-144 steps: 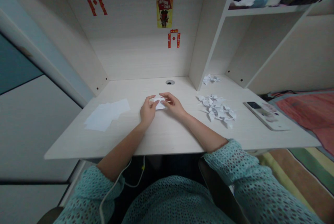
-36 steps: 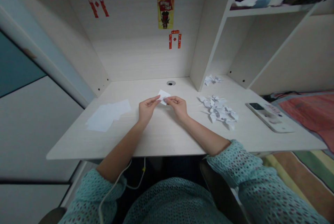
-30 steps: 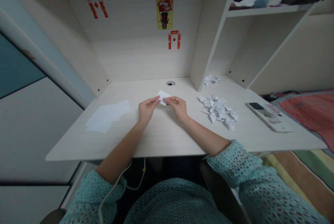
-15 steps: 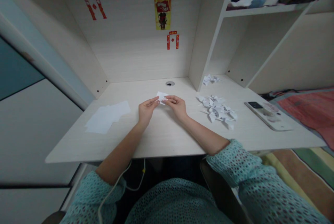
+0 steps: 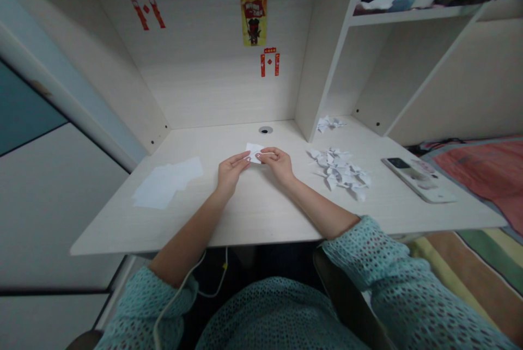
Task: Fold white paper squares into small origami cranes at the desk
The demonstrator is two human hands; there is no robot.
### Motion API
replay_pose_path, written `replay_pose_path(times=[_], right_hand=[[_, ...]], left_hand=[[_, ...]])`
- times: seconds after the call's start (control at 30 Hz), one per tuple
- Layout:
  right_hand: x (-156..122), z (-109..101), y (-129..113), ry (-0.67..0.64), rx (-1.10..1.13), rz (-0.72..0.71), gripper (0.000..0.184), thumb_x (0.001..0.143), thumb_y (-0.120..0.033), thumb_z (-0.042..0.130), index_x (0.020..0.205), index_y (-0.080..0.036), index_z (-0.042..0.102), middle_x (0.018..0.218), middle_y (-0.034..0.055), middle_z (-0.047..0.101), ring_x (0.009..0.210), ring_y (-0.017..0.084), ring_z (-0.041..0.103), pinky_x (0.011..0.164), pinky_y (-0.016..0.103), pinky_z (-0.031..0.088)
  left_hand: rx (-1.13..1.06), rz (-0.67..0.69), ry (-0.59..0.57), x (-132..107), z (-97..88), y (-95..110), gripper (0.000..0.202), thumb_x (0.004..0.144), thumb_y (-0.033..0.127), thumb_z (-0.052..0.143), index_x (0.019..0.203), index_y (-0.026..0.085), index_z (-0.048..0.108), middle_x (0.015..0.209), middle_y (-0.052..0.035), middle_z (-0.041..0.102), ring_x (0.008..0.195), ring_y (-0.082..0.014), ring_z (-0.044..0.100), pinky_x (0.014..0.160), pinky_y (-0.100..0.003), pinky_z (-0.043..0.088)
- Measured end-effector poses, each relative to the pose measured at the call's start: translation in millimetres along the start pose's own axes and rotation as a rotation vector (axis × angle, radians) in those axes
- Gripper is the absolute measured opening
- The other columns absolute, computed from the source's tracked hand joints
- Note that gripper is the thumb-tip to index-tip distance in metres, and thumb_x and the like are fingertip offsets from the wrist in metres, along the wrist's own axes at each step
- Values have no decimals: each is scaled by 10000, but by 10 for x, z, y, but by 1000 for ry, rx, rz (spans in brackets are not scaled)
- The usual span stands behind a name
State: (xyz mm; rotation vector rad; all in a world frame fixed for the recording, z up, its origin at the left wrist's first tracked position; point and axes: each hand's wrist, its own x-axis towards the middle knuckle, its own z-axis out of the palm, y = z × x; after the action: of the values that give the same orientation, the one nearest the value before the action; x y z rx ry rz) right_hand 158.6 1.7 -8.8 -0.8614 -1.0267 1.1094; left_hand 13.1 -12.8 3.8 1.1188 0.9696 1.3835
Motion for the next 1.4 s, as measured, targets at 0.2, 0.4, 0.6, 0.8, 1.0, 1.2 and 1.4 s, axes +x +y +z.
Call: replay_pose_path(times=[0.2,0.4,0.6,0.8,1.0,1.2,1.4], right_hand=[[-5,4,13,12,-17,-13,357,520,-403,785,712,-189,574,535,-31,614,526,116,542,564,254,420],[-22,17,21,1,-27,-27,363,536,-423,772,712,-206,540,547,-36,615,548,125,559,586,262,431],[-24,28,6,-22,-7,-41,367,535,-415,776,704,-208,525,565,-38,616,544,116,552,585,253,419],[25,5,4,-17,9,-36,388,527,-410,774,716,-213,499,512,-65,571,520,107,523,568,242,396],[18,6,-8,-11,-55,-32,411,562,-449,739,829,-211,537,570,-50,594,589,129,563,616,262,435],[-8,50,18,-57,-6,-65,696,475,-403,802,1076,-230,496,676,-41,632,667,144,609,704,292,484],[10,-5,7,-41,-39,-62,601,551,-415,765,1069,-208,543,668,-17,667,650,150,618,709,300,480]], left_hand=[[117,80,-30,-28,-1,13,432,645,294,741,1037,136,657,899,-81,713,850,-180,655,865,-335,489],[192,129,-2,-58,18,34,496,643,309,742,1098,159,613,784,-56,707,739,-166,649,737,-290,495],[118,100,16,-36,20,-2,454,616,324,760,1008,152,609,741,-42,695,691,-141,638,724,-273,489],[74,79,-15,-49,40,18,483,615,311,762,1036,157,580,748,-44,701,704,-149,653,762,-297,499],[53,43,-48,-57,46,29,573,649,332,739,1160,146,560,843,-83,713,817,-190,671,835,-342,497],[62,68,-24,-74,67,1,587,641,357,750,1156,148,565,862,-93,717,846,-202,671,860,-359,496],[46,67,-3,-62,45,-1,573,636,346,752,1134,134,562,861,-103,717,828,-202,673,836,-356,500]])
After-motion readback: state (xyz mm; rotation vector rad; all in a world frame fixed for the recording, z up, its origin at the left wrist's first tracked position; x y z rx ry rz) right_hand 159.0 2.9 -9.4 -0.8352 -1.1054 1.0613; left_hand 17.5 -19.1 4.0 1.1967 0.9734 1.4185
